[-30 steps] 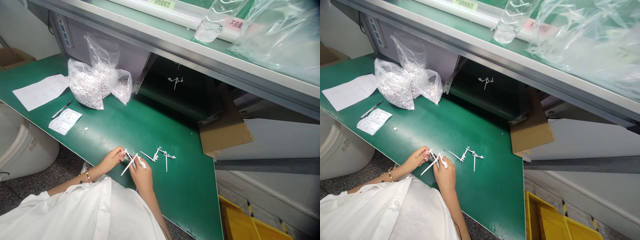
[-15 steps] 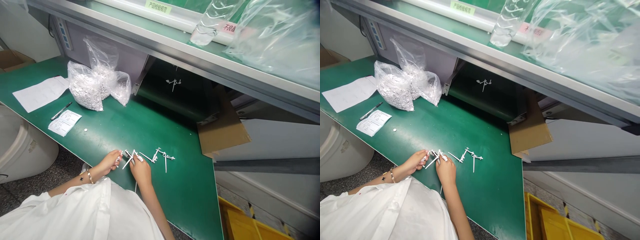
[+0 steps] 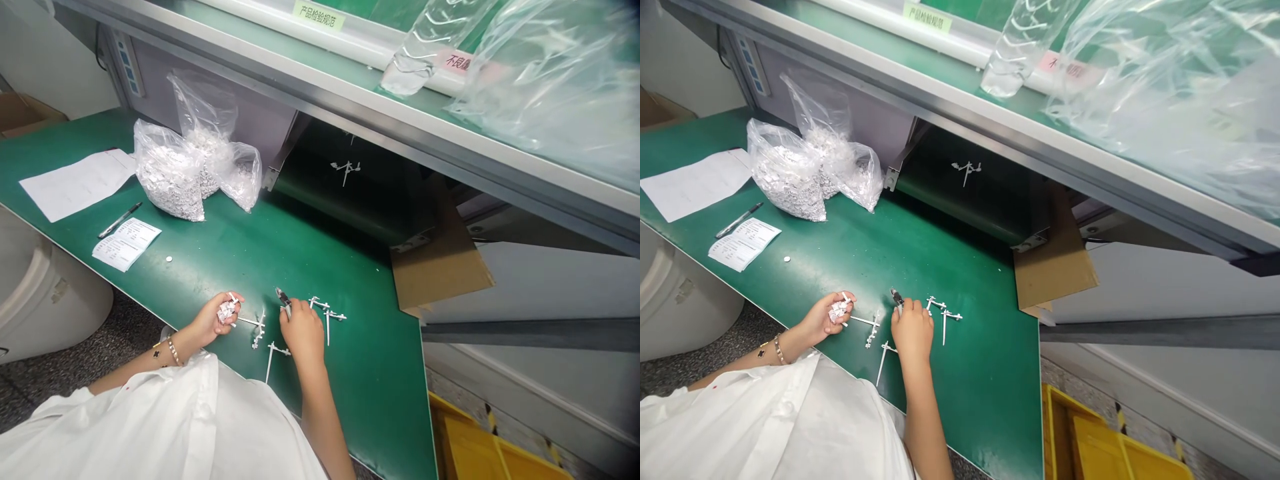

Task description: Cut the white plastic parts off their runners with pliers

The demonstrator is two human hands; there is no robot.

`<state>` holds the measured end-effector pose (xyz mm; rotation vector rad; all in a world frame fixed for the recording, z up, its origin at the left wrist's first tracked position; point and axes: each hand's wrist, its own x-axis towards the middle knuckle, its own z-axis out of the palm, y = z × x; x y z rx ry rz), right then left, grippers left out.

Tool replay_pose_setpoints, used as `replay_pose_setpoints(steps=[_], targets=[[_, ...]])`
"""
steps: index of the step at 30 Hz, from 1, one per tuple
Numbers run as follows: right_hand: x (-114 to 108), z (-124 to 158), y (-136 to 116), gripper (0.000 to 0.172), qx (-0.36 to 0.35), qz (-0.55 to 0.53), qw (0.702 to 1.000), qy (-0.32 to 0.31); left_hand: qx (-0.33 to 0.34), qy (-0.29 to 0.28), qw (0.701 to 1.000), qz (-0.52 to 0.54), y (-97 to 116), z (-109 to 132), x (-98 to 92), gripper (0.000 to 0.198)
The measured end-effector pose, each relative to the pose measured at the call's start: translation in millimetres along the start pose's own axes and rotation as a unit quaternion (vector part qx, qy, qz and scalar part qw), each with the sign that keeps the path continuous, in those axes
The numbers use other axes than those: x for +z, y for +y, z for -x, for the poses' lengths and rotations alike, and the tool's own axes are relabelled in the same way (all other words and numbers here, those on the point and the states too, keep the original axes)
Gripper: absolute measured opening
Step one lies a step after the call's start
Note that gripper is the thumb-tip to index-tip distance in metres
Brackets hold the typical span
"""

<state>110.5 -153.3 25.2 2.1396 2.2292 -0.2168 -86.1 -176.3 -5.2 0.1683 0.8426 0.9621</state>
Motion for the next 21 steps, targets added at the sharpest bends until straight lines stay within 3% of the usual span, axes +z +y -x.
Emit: replay_pose_setpoints(steps=[3, 8, 11, 15, 17, 21], targets=[[3, 3, -10, 0.026, -0.018, -0.1, 0.994, -0.03, 0.008, 0.001, 1.0, 0.016, 0, -1, 1.9, 0.019], [24, 1, -27, 0.018, -0.035, -0.175, 0.98, -0.086, 0.007, 0.005, 0.999, 0.034, 0, 1, 5.5, 0.023], [29, -5, -21, 0.019, -0.009, -0.288, 0.958, -0.006, -0.005, -0.014, 1.0, -0.008, -2, 4, 3.6, 0.028], [20, -8, -7, 0.025, 0.015, -0.434, 0.89, 0.135, -0.058, -0.042, 0.992, -0.107, -6, 7, 4.0, 0.025], [14, -6, -4, 0.025, -0.004, -0.462, 0.873, 0.157, -0.066, -0.042, 0.987, -0.139, -8, 8, 7.3, 0.027], [4, -1, -3, 0.021, -0.093, -0.441, 0.881, 0.144, -0.052, -0.031, 0.987, -0.149, -9, 6, 14.9, 0.034]])
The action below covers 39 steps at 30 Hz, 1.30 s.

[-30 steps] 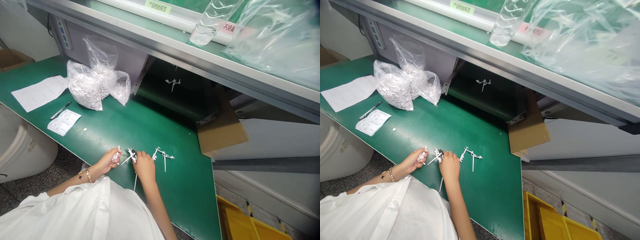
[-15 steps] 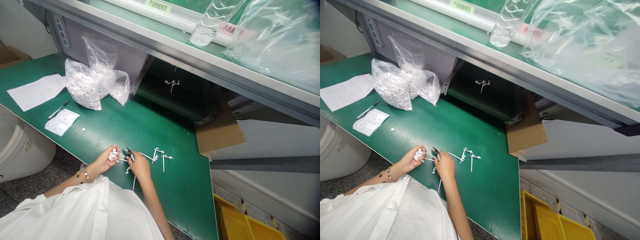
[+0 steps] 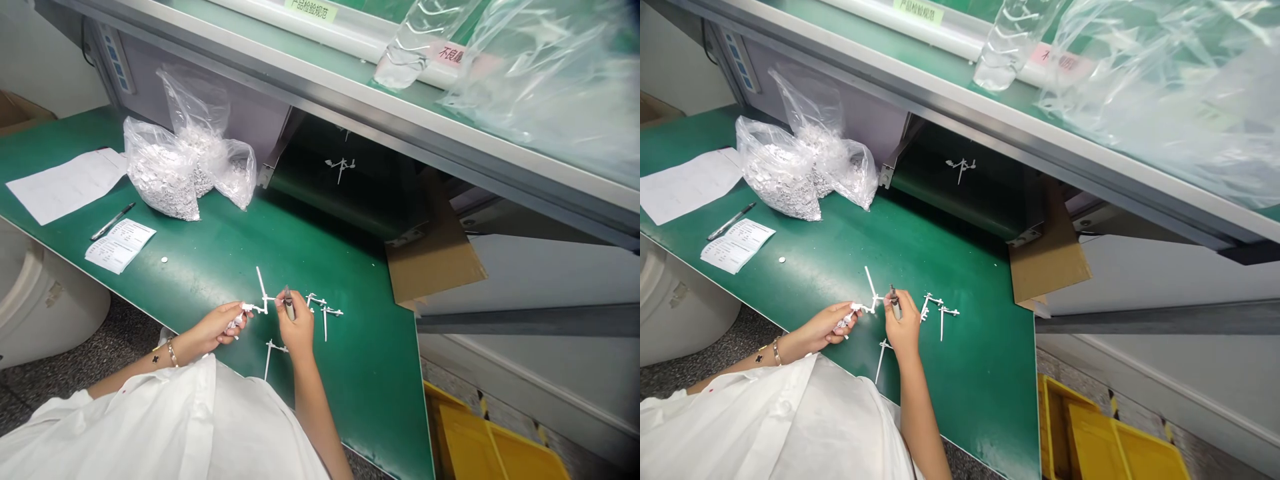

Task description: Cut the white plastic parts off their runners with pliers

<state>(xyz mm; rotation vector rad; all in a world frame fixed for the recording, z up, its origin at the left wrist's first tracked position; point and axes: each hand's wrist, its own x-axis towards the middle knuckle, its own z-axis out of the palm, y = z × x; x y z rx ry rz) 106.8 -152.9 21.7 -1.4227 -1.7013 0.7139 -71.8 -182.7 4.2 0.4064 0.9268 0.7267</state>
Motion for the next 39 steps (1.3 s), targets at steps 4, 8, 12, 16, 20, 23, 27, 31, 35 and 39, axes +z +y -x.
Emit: replay_pose_setpoints(steps=[4, 8, 12, 16, 20, 23, 27, 31, 35, 39], targets=[[-1, 1, -4, 0.02, -0.057, 0.006, 0.998, -0.027, 0.008, 0.004, 1.0, 0.013, 3, 0, 1.3, 0.036], [0, 0, -3, 0.019, -0.057, 0.013, 0.998, -0.024, -0.007, -0.001, 0.998, 0.059, 4, 1, -1.5, 0.036], [1, -1, -3, 0.02, -0.057, 0.023, 0.998, -0.028, -0.003, -0.005, 0.998, 0.059, 3, 2, -1.3, 0.035], [2, 0, -3, 0.019, -0.053, 0.03, 0.998, -0.009, 0.035, 0.008, 0.999, 0.018, 1, 1, 3.6, 0.034], [2, 9, 0, 0.027, 0.001, 0.053, 0.999, 0.008, 0.09, 0.058, 0.994, -0.008, 2, 1, 6.7, 0.035], [5, 20, 3, 0.023, -0.01, 0.107, 0.993, -0.052, 0.117, 0.079, 0.989, -0.039, 8, 3, 7.2, 0.037], [12, 32, 0, 0.026, -0.057, 0.14, 0.984, -0.096, 0.126, 0.082, 0.987, -0.063, 15, 4, 8.6, 0.039], [17, 33, -4, 0.029, -0.072, 0.146, 0.982, -0.094, 0.123, 0.081, 0.987, -0.07, 17, 2, 10.2, 0.038], [18, 30, -4, 0.029, -0.087, 0.155, 0.979, -0.095, 0.109, 0.079, 0.988, -0.081, 18, 3, 10.2, 0.038], [17, 29, -3, 0.03, -0.101, 0.181, 0.973, -0.099, 0.104, 0.074, 0.988, -0.09, 18, 3, 7.0, 0.038]])
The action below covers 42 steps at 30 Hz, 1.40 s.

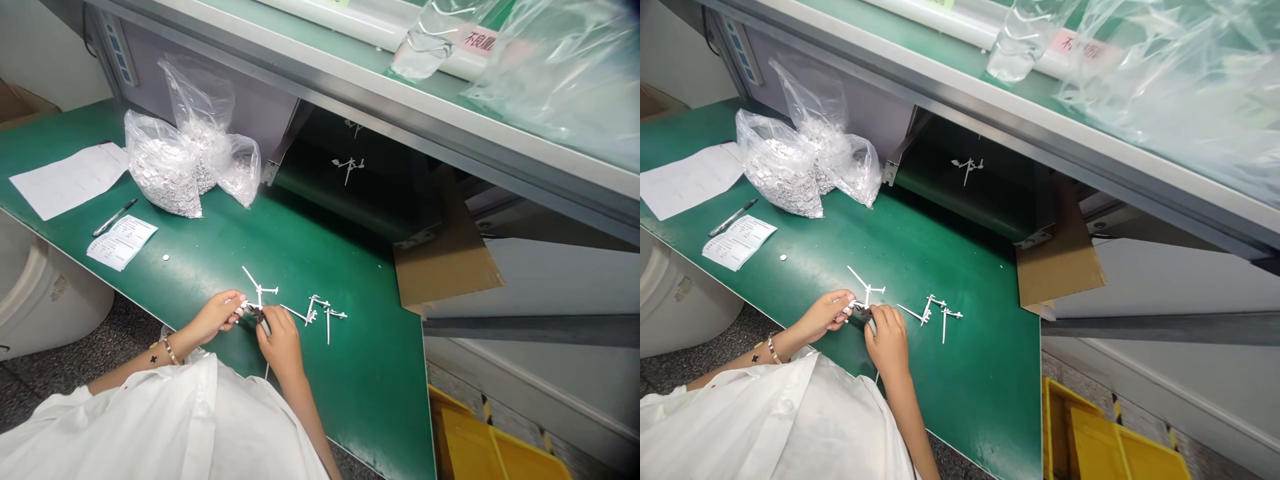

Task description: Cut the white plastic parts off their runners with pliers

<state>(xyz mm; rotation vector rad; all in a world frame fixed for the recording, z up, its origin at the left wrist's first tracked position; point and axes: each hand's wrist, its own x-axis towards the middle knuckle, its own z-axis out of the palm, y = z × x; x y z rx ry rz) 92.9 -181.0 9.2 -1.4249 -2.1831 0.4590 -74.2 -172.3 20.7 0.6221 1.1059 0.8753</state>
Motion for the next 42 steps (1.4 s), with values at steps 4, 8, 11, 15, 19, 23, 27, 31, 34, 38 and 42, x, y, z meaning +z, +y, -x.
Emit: replay_pose_setpoints(steps=[4, 8, 11, 15, 19, 23, 27, 31, 34, 38, 42], targets=[[-4, -2, 3, 0.029, -0.003, -0.022, 0.999, -0.05, -0.005, -0.016, 1.0, -0.015, -3, -2, -5.0, 0.037], [-7, -3, 7, 0.029, -0.009, 0.016, 0.997, -0.069, -0.011, -0.034, 0.999, -0.034, -6, -4, -7.2, 0.039], [-6, -2, 8, 0.029, -0.013, 0.078, 0.995, -0.059, -0.013, -0.028, 0.999, -0.037, -5, -3, -4.6, 0.039], [-2, 1, 7, 0.026, -0.012, 0.06, 0.998, -0.013, -0.021, -0.032, 0.999, -0.008, -2, -3, 1.1, 0.038], [2, 4, 6, 0.025, -0.003, 0.036, 0.999, 0.037, -0.016, -0.027, 0.999, 0.009, -2, -4, 3.2, 0.038], [2, 5, 8, 0.024, -0.026, 0.031, 0.998, 0.057, -0.014, -0.027, 1.0, 0.009, 0, -4, 3.5, 0.039], [1, 4, 10, 0.025, -0.055, 0.029, 0.997, 0.054, -0.022, -0.027, 0.999, -0.005, 0, -3, 4.6, 0.04], [-4, 1, 10, 0.026, -0.053, 0.041, 0.998, 0.009, -0.019, -0.023, 0.999, -0.01, -3, -2, 3.6, 0.039], [-6, 0, 9, 0.026, -0.051, 0.037, 0.998, -0.012, -0.02, -0.024, 0.999, -0.008, -5, -2, 2.6, 0.039], [-5, 2, 9, 0.025, -0.041, 0.013, 0.999, -0.006, -0.006, -0.016, 1.0, -0.009, -5, 1, 4.0, 0.04], [-4, 4, 9, 0.025, -0.038, 0.007, 0.999, -0.001, 0.007, 0.002, 1.0, -0.019, -5, 2, 5.7, 0.04]])
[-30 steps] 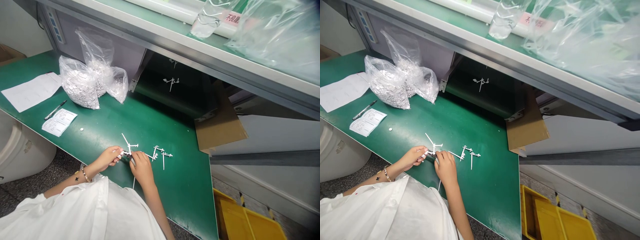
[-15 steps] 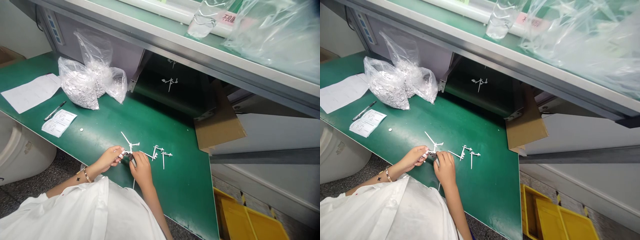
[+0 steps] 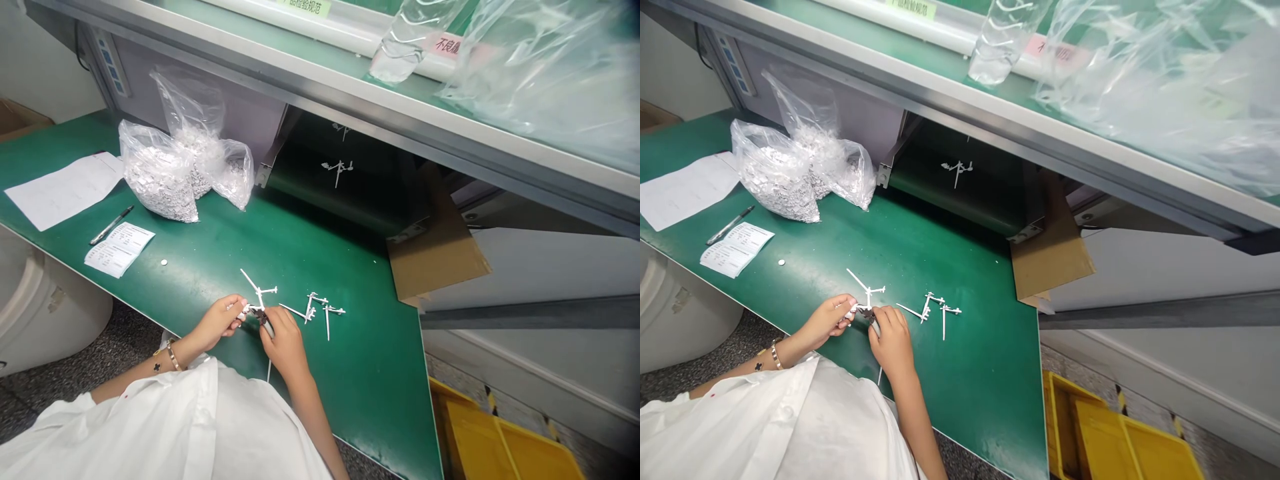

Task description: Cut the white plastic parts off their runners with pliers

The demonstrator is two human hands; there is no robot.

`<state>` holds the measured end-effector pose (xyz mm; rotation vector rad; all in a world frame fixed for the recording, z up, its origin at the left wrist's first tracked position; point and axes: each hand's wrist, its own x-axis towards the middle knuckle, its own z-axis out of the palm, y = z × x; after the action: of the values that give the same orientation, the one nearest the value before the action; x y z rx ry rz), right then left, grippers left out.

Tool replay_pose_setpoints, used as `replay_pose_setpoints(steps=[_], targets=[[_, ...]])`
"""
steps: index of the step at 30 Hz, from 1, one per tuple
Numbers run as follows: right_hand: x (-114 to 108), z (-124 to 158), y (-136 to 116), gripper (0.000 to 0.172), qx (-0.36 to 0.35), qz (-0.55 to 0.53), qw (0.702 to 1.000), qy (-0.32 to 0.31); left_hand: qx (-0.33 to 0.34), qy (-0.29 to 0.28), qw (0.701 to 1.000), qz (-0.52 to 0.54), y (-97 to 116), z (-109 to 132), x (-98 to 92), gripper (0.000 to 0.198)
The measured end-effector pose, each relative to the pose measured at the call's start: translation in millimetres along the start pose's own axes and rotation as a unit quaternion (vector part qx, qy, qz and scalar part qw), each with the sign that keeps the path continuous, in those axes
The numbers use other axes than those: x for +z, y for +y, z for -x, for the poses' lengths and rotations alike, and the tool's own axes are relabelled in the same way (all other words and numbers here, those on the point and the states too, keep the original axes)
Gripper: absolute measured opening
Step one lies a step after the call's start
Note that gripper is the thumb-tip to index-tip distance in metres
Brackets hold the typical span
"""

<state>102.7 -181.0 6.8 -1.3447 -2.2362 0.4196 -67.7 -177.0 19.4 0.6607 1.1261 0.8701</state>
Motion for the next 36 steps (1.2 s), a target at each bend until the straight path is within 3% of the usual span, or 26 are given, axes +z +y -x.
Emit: replay_pose_setpoints(steps=[5, 17, 27, 36], targets=[[-4, 1, 2, 0.027, -0.016, 0.065, 0.998, -0.01, -0.007, -0.02, 1.0, 0.003, -3, 0, -1.2, 0.038], [0, 4, -4, 0.022, -0.031, 0.13, 0.99, -0.034, -0.004, 0.009, 1.0, -0.006, -10, 4, -4.9, 0.039], [8, 1, -4, 0.007, -0.01, 0.152, 0.988, -0.029, -0.009, 0.02, 1.0, -0.013, -16, 0, -7.8, 0.039], [15, 4, 0, 0.01, 0.068, 0.162, 0.984, -0.022, -0.023, 0.032, 0.999, -0.002, -17, -6, -10.6, 0.038]])
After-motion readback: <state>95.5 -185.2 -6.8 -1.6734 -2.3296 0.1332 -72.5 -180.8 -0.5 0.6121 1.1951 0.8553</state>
